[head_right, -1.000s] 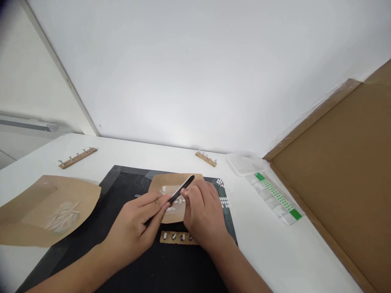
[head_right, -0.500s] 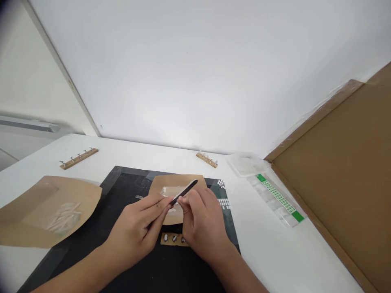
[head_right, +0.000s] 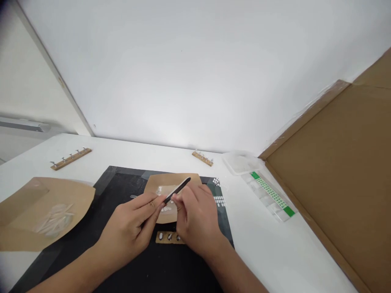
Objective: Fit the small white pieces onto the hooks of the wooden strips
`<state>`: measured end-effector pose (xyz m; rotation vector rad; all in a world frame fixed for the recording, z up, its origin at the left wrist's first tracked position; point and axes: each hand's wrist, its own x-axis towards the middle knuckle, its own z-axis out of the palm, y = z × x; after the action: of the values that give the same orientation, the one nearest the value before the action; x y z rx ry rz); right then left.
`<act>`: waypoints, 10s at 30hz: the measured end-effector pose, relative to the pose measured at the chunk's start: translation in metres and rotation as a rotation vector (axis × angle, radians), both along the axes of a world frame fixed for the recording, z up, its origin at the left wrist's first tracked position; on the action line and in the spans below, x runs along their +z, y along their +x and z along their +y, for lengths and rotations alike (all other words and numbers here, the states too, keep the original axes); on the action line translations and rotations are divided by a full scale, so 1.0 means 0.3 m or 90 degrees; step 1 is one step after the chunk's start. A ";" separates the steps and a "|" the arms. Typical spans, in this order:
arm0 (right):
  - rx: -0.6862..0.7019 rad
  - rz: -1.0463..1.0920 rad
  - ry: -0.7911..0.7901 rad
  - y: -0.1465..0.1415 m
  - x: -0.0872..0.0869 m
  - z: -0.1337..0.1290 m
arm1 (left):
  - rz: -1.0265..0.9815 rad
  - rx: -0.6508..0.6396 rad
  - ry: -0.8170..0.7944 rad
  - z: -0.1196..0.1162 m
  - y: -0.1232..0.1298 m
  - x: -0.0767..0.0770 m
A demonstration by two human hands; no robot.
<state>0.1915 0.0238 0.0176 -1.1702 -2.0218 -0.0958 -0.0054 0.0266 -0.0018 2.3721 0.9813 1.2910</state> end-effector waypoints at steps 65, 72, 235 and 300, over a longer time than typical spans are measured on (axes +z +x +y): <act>0.002 -0.059 -0.020 -0.007 0.010 0.007 | -0.015 0.005 0.002 0.014 -0.013 -0.002; -0.010 0.162 -0.086 0.055 -0.006 0.013 | 0.107 0.202 0.059 0.074 -0.072 -0.001; 0.149 -0.005 -0.093 0.237 -0.135 -0.166 | -0.032 -0.026 -0.040 0.011 -0.032 -0.013; 0.110 0.023 -0.025 0.254 -0.106 -0.179 | 0.072 0.025 -0.007 0.038 -0.042 -0.080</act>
<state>0.2678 -0.0297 -0.0141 -1.0087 -2.0922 0.0500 -0.0181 0.0379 -0.0259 2.4523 1.0693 1.1716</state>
